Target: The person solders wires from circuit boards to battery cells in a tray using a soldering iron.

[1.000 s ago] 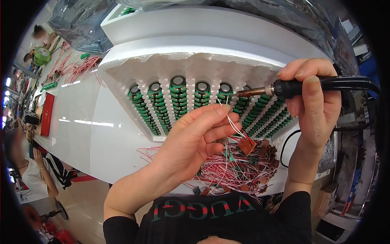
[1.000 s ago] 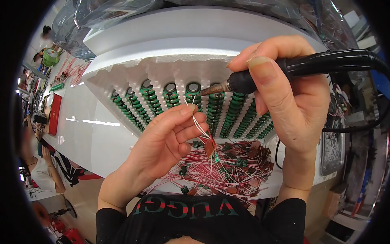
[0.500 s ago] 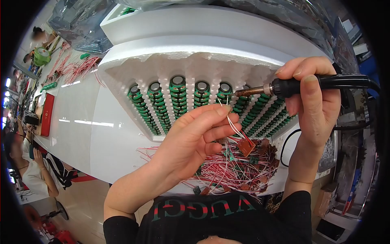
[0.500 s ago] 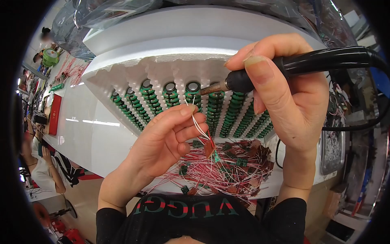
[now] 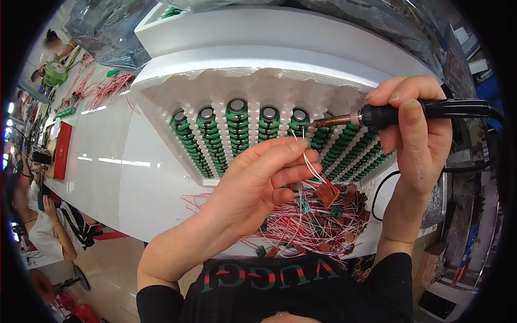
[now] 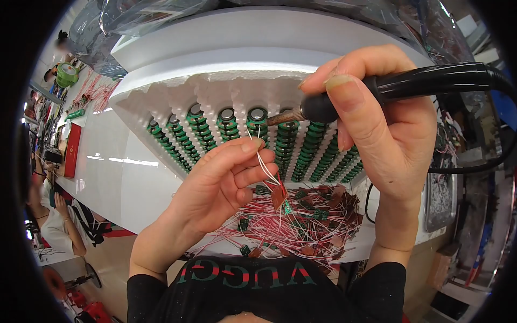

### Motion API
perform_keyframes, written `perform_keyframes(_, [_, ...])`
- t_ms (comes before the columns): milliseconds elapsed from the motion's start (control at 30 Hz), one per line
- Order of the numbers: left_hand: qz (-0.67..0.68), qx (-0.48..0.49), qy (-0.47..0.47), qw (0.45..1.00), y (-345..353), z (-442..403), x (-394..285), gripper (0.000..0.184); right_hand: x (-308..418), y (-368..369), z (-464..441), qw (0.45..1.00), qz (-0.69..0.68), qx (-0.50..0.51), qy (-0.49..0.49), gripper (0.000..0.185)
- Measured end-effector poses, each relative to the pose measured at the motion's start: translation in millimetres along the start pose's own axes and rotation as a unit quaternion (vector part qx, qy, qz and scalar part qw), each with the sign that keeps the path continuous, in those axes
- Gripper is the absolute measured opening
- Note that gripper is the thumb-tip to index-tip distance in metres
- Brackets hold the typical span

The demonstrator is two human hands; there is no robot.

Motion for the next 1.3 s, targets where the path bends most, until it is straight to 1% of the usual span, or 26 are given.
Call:
perform_keyframes(333, [0.000, -0.002, 0.001, 1.000, -0.3, -0.4, 0.5, 0.017, -1.6, -0.7, 1.7, 1.000, -0.016, -0.016, 0.006, 0.018])
perform_keyframes(867, [0.021, 0.022, 0.014, 0.999, -1.2, -0.6, 2.5, 0.018, -1.2, -0.5, 1.2, 1.000, -0.012, -0.009, 0.002, 0.017])
perform_keyframes(1300, [0.019, 0.015, 0.011, 1.000, -2.1, -0.4, 2.5, 0.016, -0.9, 0.1, 0.3, 1.000, -0.009, -0.010, 0.005, 0.018])
Point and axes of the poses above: each hand's wrist, its own z-axis away from the middle knuckle, its own y-axis out of the palm, x = y × z, the point moved 8 cm from there along -z, towards the middle knuckle, and after that the axes turned 13 degrees about x, right-handed, at the moved point
